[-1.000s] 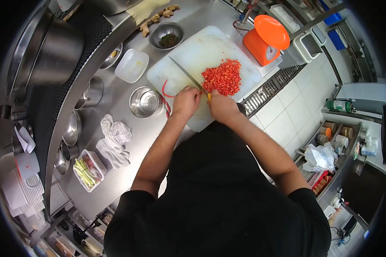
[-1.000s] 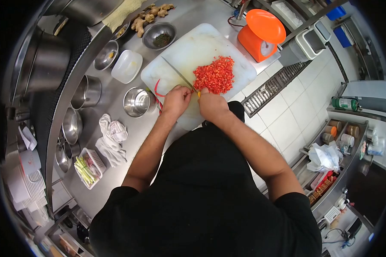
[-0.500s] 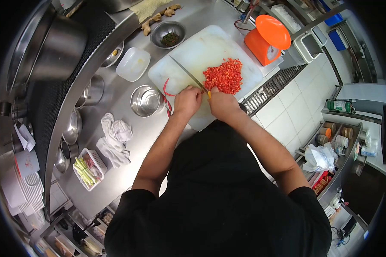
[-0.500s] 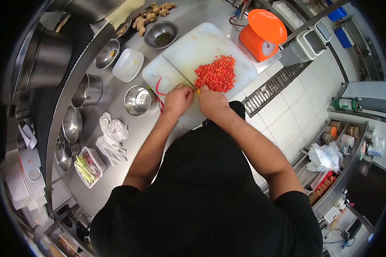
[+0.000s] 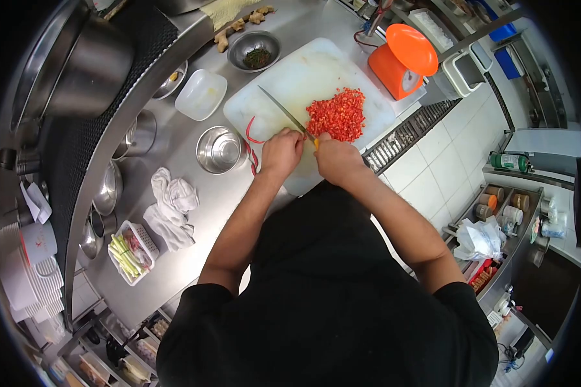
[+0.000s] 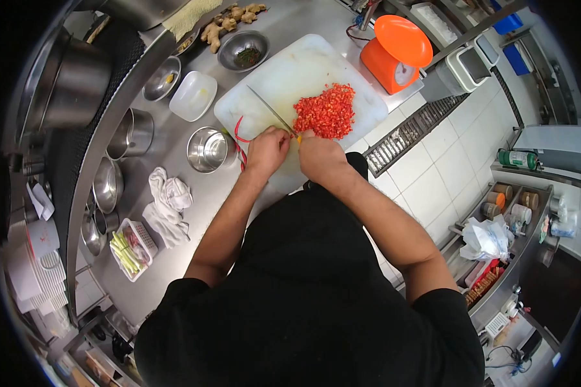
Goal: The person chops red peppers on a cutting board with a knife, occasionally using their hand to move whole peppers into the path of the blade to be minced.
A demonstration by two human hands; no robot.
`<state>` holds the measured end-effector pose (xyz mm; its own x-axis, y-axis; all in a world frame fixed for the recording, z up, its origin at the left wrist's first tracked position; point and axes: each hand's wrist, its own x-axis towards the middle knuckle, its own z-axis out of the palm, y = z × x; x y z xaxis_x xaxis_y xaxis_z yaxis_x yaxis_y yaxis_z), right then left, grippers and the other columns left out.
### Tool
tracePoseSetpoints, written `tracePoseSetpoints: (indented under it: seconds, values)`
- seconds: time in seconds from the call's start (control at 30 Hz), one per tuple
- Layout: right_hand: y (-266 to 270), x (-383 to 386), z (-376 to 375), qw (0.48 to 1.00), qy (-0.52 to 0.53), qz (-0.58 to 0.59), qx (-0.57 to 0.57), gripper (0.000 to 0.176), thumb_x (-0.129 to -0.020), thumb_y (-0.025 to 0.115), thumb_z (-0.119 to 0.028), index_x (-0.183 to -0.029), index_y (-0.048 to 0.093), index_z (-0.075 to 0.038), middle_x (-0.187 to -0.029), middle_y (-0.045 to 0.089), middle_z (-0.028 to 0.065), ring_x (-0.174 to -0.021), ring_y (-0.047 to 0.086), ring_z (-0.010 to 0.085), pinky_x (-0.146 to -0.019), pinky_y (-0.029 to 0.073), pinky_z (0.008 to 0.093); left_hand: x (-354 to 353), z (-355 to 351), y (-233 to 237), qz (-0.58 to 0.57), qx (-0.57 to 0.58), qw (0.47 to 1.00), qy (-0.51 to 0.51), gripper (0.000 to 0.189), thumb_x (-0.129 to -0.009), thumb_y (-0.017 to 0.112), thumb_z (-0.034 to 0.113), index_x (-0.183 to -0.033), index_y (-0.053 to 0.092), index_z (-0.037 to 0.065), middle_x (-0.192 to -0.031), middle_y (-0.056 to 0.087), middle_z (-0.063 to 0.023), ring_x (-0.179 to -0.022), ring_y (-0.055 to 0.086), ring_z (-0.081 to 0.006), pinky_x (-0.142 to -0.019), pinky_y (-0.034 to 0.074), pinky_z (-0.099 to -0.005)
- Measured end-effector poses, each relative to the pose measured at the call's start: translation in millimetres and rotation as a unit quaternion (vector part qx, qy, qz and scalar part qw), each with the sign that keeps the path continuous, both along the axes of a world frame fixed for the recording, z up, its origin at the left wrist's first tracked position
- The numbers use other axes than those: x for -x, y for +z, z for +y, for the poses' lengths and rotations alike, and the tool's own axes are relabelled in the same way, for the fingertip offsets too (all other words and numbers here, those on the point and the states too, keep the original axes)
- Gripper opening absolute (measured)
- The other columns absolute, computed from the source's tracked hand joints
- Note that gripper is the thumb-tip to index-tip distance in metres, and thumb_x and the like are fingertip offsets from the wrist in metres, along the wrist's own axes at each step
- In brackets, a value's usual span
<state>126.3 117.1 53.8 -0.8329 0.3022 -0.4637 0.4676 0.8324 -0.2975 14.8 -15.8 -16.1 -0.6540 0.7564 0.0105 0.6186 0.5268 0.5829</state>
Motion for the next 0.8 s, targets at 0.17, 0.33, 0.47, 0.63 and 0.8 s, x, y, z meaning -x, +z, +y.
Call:
tracePoseSetpoints:
  seconds: [0.17, 0.33, 0.47, 0.63, 0.8]
  values:
    - [-25, -5, -4, 1.000, -0.013, 0.020, -0.005, 0.033, -0.103, 0.059, -0.026, -0.115, 0.053, 0.004, -0.097, 0.075, 0.0259, -0.093, 0.076, 0.0409, -0.082, 0.061, 0.0487, 0, 1, 1, -0.002, 0.003, 1.000, 0.003, 0.008, -0.089, 0.071, 0.014, -0.094, 0.074, 0.008, -0.096, 0.070, -0.0106, -0.087, 0.070, -0.0338, -0.077, 0.057, -0.0458]
    - [-5, 2, 3, 1.000, -0.001, -0.001, 0.009, 0.034, -0.103, 0.059, -0.026, -0.115, 0.053, 0.005, -0.097, 0.075, 0.0260, -0.093, 0.076, 0.0410, -0.083, 0.060, 0.0494, 0, 1, 1, 0.005, -0.005, 1.000, 0.000, 0.008, -0.090, 0.070, 0.014, -0.094, 0.074, 0.007, -0.095, 0.070, -0.0108, -0.086, 0.070, -0.0341, -0.076, 0.057, -0.0458]
    - [-1, 0, 1, 1.000, 0.001, 0.003, 0.001, 0.034, -0.103, 0.059, -0.026, -0.115, 0.053, 0.005, -0.095, 0.075, 0.0255, -0.091, 0.076, 0.0409, -0.081, 0.060, 0.0490, -1, 1, 2, 0.002, -0.008, 1.000, 0.005, 0.008, -0.090, 0.070, 0.013, -0.094, 0.073, 0.007, -0.095, 0.070, -0.0108, -0.087, 0.070, -0.0340, -0.076, 0.057, -0.0457]
    - [-24, 2, -2, 0.999, 0.004, 0.032, -0.015, 0.033, -0.103, 0.059, -0.026, -0.115, 0.054, 0.005, -0.095, 0.075, 0.0251, -0.089, 0.077, 0.0401, -0.079, 0.061, 0.0478, 0, 0, 3, -0.003, -0.009, 1.000, 0.005, 0.008, -0.090, 0.070, 0.013, -0.093, 0.073, 0.007, -0.094, 0.070, -0.0114, -0.086, 0.070, -0.0345, -0.077, 0.057, -0.0456]
    - [3, 7, 3, 1.000, 0.007, -0.006, 0.008, 0.035, -0.103, 0.059, -0.026, -0.117, 0.053, 0.006, -0.097, 0.075, 0.0251, -0.093, 0.076, 0.0400, -0.082, 0.060, 0.0485, 0, 1, 4, 0.002, -0.020, 1.000, 0.002, 0.007, -0.089, 0.070, 0.011, -0.093, 0.073, 0.006, -0.095, 0.070, -0.0124, -0.086, 0.070, -0.0347, -0.077, 0.057, -0.0457]
